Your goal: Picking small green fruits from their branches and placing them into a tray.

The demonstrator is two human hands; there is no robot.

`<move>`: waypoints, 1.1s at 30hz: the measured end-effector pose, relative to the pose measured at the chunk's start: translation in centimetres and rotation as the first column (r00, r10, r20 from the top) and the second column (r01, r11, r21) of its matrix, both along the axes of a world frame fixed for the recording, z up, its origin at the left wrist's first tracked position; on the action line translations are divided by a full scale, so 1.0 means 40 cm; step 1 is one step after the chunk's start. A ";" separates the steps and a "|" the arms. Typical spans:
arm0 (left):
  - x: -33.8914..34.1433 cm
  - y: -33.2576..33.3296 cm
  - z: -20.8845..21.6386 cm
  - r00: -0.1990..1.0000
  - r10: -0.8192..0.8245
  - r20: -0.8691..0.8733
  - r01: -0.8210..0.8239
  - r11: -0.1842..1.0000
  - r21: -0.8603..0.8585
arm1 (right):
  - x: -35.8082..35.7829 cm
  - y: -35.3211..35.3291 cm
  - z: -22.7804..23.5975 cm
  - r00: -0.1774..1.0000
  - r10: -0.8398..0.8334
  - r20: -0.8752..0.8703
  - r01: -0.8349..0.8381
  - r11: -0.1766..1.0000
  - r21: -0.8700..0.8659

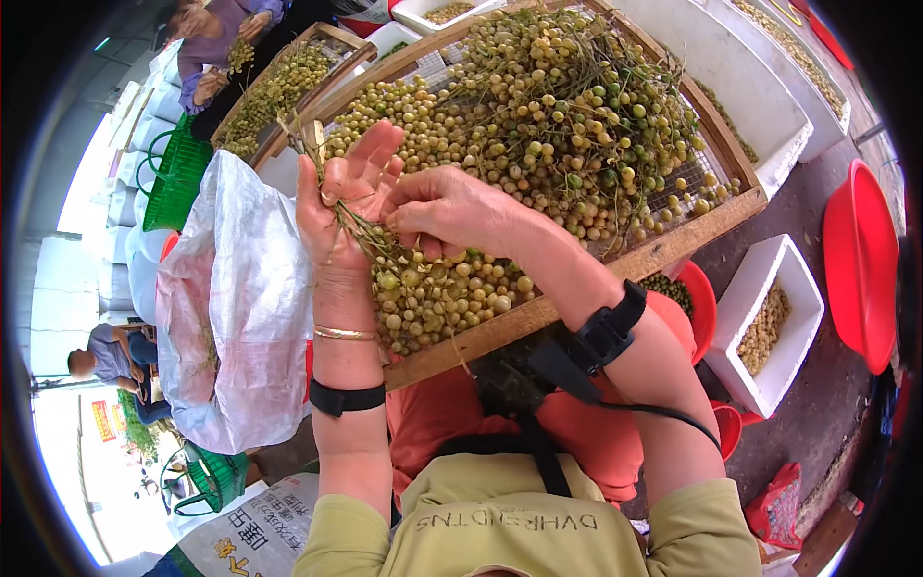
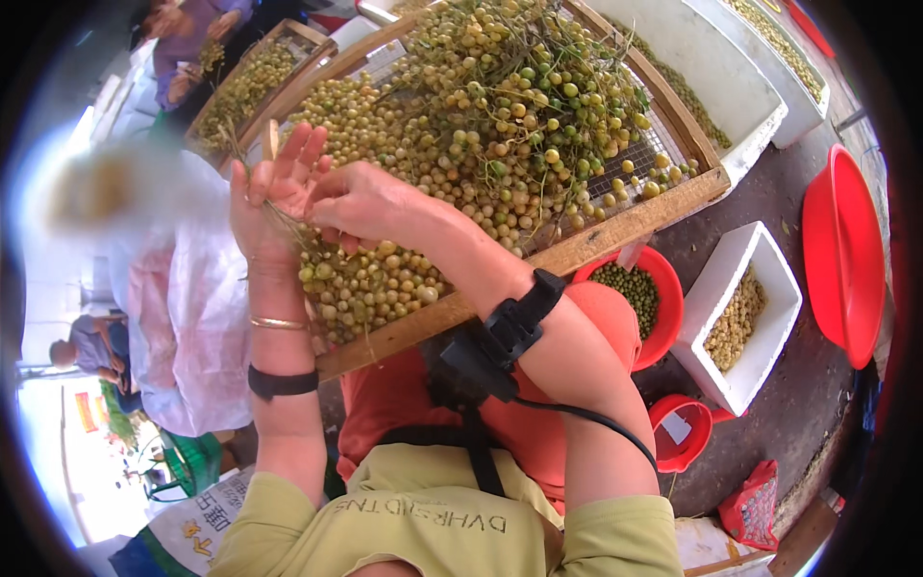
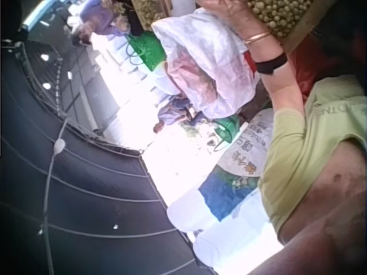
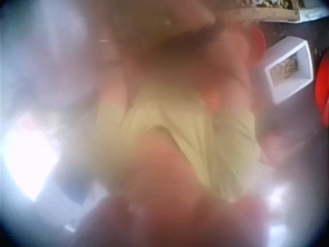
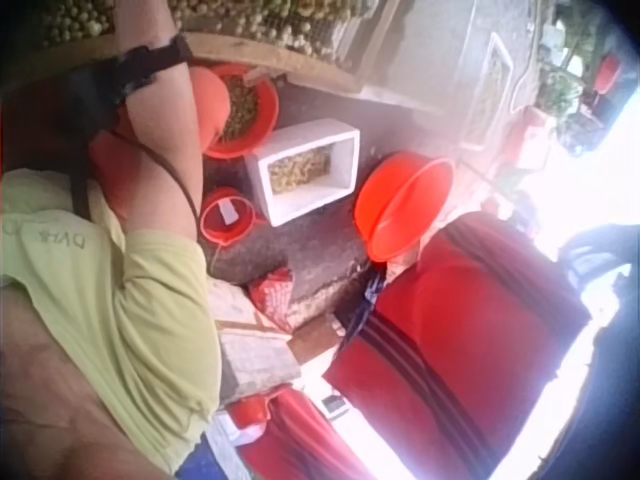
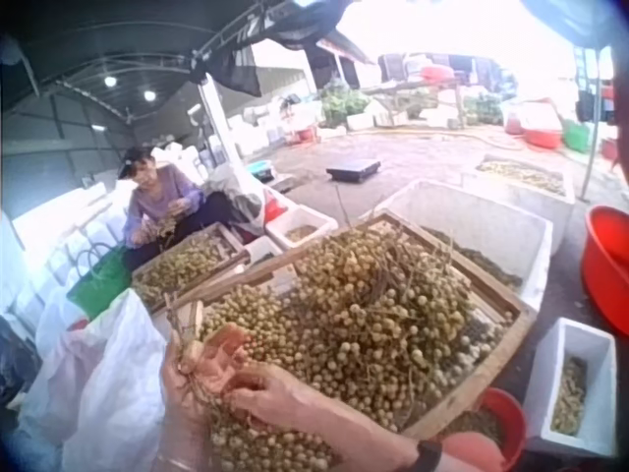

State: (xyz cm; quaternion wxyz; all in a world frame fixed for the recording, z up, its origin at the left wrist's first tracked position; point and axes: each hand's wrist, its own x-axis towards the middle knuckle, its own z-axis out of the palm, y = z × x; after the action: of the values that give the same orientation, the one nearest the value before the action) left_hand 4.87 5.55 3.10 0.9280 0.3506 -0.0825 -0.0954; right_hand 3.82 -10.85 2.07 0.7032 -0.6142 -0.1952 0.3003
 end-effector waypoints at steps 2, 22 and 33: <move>-0.002 -0.003 -0.002 0.998 0.055 0.033 -0.058 0.993 0.102 | -0.011 0.013 -0.005 1.000 0.005 0.000 -0.005 0.999 -0.033; -0.078 -0.013 -0.019 0.895 0.351 0.276 -0.390 0.312 0.867 | 0.004 0.071 -0.075 0.855 -0.439 0.278 0.435 0.897 0.078; -0.064 -0.009 -0.021 0.872 0.250 0.421 -0.464 0.146 0.874 | 0.012 0.062 -0.051 0.891 -0.391 0.232 0.401 0.916 0.004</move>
State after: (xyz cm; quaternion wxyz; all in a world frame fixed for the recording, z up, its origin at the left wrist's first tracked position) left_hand 2.31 5.20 2.28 0.4997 0.8565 -0.0023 0.1293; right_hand 4.29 -8.36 0.03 0.7087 -0.6868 -0.1385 0.0826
